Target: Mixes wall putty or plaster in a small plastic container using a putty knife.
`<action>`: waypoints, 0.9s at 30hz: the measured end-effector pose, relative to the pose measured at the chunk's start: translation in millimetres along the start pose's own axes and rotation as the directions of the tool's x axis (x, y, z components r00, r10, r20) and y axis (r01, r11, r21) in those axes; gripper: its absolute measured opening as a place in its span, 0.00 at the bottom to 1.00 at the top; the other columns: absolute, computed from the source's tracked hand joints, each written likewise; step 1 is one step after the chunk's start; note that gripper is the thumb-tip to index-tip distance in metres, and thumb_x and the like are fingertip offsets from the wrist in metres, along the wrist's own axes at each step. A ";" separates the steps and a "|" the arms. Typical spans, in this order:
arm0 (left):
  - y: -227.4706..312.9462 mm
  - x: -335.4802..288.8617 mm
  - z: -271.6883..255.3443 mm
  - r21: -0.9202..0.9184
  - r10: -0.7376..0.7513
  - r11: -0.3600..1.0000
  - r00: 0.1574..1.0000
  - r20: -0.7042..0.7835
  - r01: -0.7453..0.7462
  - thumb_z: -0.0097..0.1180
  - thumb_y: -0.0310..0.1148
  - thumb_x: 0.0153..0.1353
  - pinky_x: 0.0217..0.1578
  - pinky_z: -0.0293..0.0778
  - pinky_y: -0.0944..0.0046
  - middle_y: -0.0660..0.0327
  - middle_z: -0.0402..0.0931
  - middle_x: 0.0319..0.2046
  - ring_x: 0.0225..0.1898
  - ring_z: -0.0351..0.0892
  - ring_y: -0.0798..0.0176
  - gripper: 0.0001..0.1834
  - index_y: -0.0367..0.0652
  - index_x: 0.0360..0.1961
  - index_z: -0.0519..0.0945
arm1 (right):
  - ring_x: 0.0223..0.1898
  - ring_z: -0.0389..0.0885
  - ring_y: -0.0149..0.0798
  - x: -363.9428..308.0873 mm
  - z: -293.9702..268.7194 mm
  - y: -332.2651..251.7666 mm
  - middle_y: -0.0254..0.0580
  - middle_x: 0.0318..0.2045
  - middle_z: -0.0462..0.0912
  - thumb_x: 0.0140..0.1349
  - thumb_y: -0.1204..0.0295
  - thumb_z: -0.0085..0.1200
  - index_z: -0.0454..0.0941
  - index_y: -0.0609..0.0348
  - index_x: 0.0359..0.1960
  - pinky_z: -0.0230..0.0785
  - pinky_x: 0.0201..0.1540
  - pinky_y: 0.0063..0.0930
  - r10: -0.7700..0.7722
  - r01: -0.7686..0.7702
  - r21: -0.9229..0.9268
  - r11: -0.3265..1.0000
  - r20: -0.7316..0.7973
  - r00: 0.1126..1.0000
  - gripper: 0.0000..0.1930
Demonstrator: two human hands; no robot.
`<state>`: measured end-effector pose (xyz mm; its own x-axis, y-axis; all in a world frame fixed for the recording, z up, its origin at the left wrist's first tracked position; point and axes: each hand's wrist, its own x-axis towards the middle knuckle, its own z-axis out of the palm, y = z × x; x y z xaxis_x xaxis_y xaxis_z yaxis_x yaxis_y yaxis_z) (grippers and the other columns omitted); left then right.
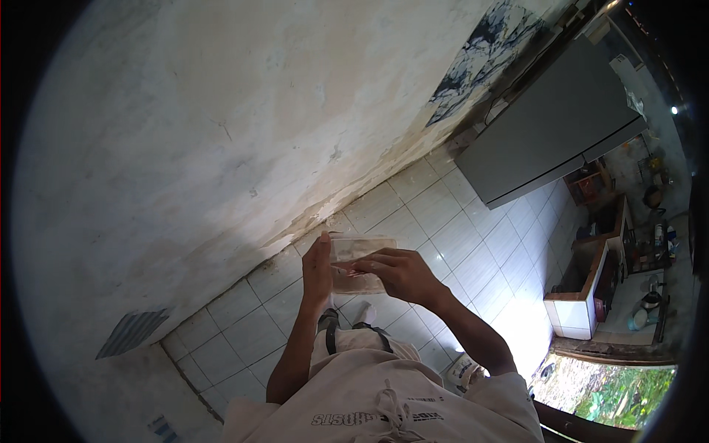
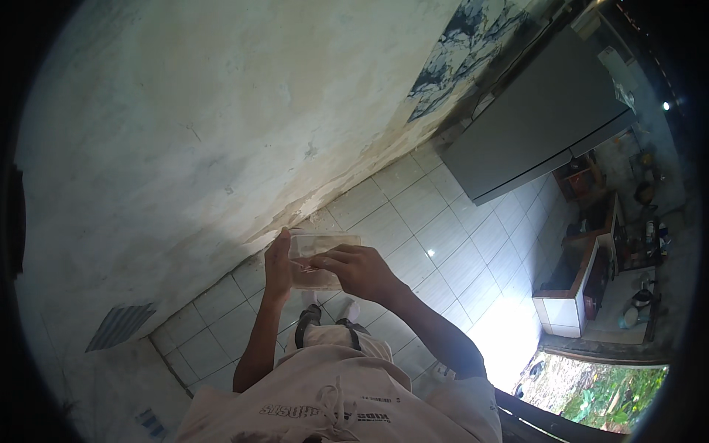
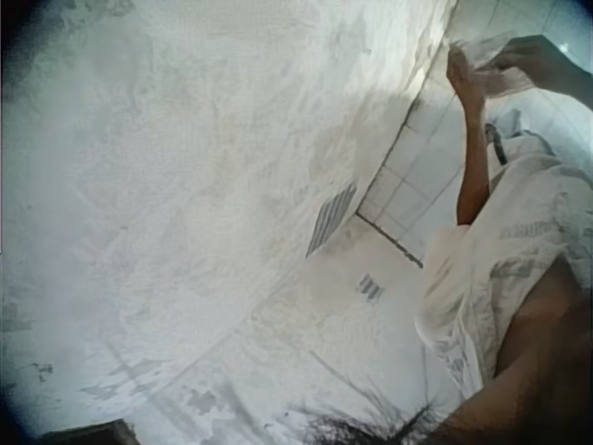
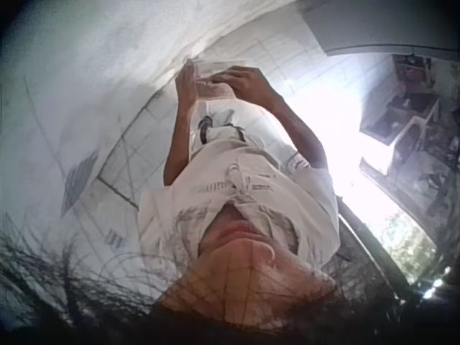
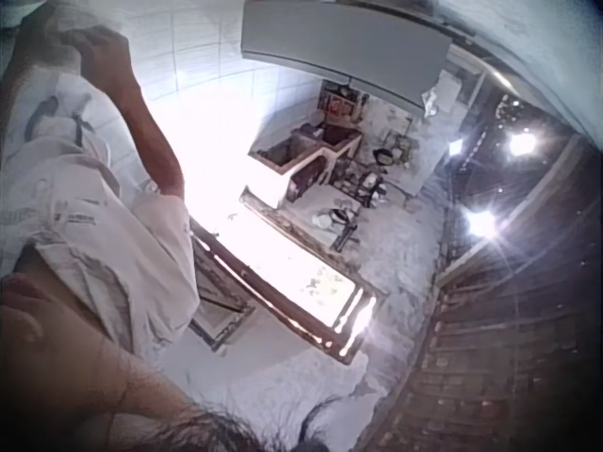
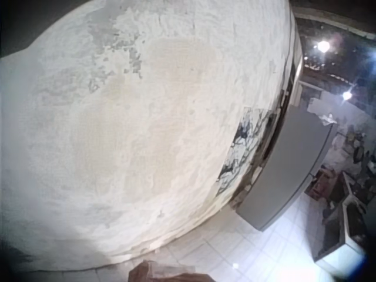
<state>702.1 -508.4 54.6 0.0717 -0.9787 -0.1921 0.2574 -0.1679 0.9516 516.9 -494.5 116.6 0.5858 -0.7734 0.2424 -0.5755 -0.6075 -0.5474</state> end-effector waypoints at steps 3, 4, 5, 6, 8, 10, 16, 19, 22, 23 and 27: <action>-2.0 6.3 -9.4 -0.056 -0.072 0.996 0.997 -0.014 0.071 0.42 0.50 0.74 0.37 0.70 0.71 0.66 0.78 0.31 0.33 0.73 0.74 0.25 0.38 0.40 0.81 | 0.44 0.83 0.37 -3.0 4.6 -4.7 0.33 0.41 0.85 0.50 0.80 0.56 0.80 0.46 0.47 0.78 0.42 0.33 0.011 -0.005 -0.069 0.998 0.089 0.996 0.21; -5.1 9.2 -13.3 -0.079 -0.108 0.991 0.994 -0.029 0.105 0.43 0.50 0.74 0.37 0.69 0.72 0.67 0.77 0.31 0.33 0.72 0.74 0.25 0.38 0.40 0.80 | 0.43 0.83 0.38 -5.4 7.1 -3.7 0.34 0.41 0.85 0.50 0.80 0.57 0.80 0.47 0.47 0.78 0.41 0.33 0.019 -0.013 -0.045 0.999 0.135 0.991 0.21; -8.6 10.8 -16.0 -0.080 -0.107 0.991 0.994 -0.027 0.105 0.43 0.50 0.74 0.37 0.69 0.72 0.67 0.77 0.31 0.33 0.72 0.74 0.25 0.38 0.40 0.80 | 0.42 0.83 0.39 -6.7 7.7 -2.7 0.34 0.40 0.85 0.49 0.80 0.57 0.80 0.47 0.47 0.78 0.40 0.33 0.027 -0.024 -0.020 1.000 0.182 0.983 0.21; -9.1 10.9 -19.2 -0.034 -0.089 0.996 0.995 -0.050 0.087 0.43 0.49 0.74 0.38 0.68 0.72 0.67 0.77 0.32 0.34 0.71 0.74 0.24 0.38 0.41 0.80 | 0.42 0.83 0.39 -4.6 3.8 -3.6 0.34 0.40 0.85 0.49 0.80 0.57 0.80 0.47 0.47 0.78 0.40 0.33 0.027 -0.024 -0.019 1.000 0.182 0.983 0.21; -9.7 11.1 -23.6 0.014 -0.071 0.997 0.995 -0.074 0.072 0.44 0.49 0.74 0.39 0.68 0.73 0.67 0.77 0.32 0.35 0.70 0.74 0.23 0.38 0.41 0.80 | 0.40 0.85 0.39 0.8 -8.6 -5.1 0.36 0.38 0.86 0.54 0.81 0.57 0.82 0.51 0.44 0.80 0.38 0.34 0.068 -0.068 -0.005 0.998 0.151 0.986 0.15; -3.5 12.1 -20.3 0.078 -0.032 0.996 0.998 -0.057 0.037 0.45 0.49 0.74 0.42 0.67 0.71 0.68 0.76 0.33 0.36 0.69 0.73 0.23 0.38 0.42 0.80 | 0.39 0.86 0.40 5.6 -18.9 -9.1 0.37 0.38 0.86 0.55 0.80 0.57 0.82 0.52 0.43 0.80 0.37 0.34 0.073 -0.076 0.038 0.996 0.092 0.993 0.14; -7.2 18.1 -26.3 -0.019 -0.084 0.996 0.995 -0.056 0.083 0.45 0.49 0.73 0.42 0.66 0.71 0.69 0.74 0.33 0.37 0.67 0.73 0.23 0.37 0.43 0.79 | 0.37 0.86 0.44 14.7 -7.2 -10.2 0.41 0.36 0.86 0.57 0.78 0.59 0.82 0.55 0.42 0.79 0.38 0.34 0.123 -0.120 -0.035 0.992 0.131 0.984 0.11; -8.9 20.6 -28.4 -0.003 -0.112 0.994 0.988 -0.103 0.113 0.45 0.49 0.73 0.43 0.66 0.70 0.68 0.74 0.34 0.37 0.67 0.73 0.23 0.37 0.45 0.79 | 0.39 0.85 0.46 15.4 -11.7 -13.8 0.42 0.37 0.86 0.59 0.78 0.57 0.82 0.55 0.42 0.79 0.40 0.36 0.165 -0.165 0.101 0.981 0.001 0.986 0.10; -6.7 21.8 -33.4 -0.061 -0.125 0.991 0.990 -0.070 0.121 0.45 0.48 0.73 0.42 0.66 0.70 0.68 0.74 0.34 0.37 0.67 0.74 0.23 0.37 0.47 0.79 | 0.38 0.85 0.46 18.5 1.1 -14.3 0.42 0.37 0.86 0.59 0.78 0.57 0.83 0.57 0.42 0.79 0.39 0.35 0.138 -0.137 -0.016 0.990 0.125 0.982 0.10; -9.5 22.1 -34.6 -0.060 -0.126 0.991 0.990 -0.067 0.122 0.45 0.48 0.73 0.42 0.66 0.70 0.68 0.74 0.34 0.37 0.67 0.74 0.23 0.37 0.47 0.79 | 0.38 0.85 0.46 18.2 1.4 -14.1 0.42 0.37 0.86 0.59 0.78 0.57 0.83 0.57 0.42 0.79 0.39 0.35 0.141 -0.140 -0.017 0.990 0.124 0.982 0.10; -13.0 23.2 -39.9 -0.050 -0.080 0.996 0.992 -0.094 0.075 0.45 0.49 0.73 0.46 0.67 0.68 0.65 0.76 0.38 0.41 0.70 0.72 0.24 0.36 0.48 0.79 | 0.37 0.85 0.47 22.8 0.6 -12.4 0.43 0.37 0.85 0.58 0.78 0.58 0.82 0.58 0.43 0.78 0.39 0.37 0.138 -0.142 0.112 0.984 0.041 0.990 0.11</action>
<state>738.8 -524.2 28.2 0.1413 -0.9468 -0.2890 0.3103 -0.2349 0.9212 537.7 -504.5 128.5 0.5235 -0.8418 0.1316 -0.5854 -0.4676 -0.6623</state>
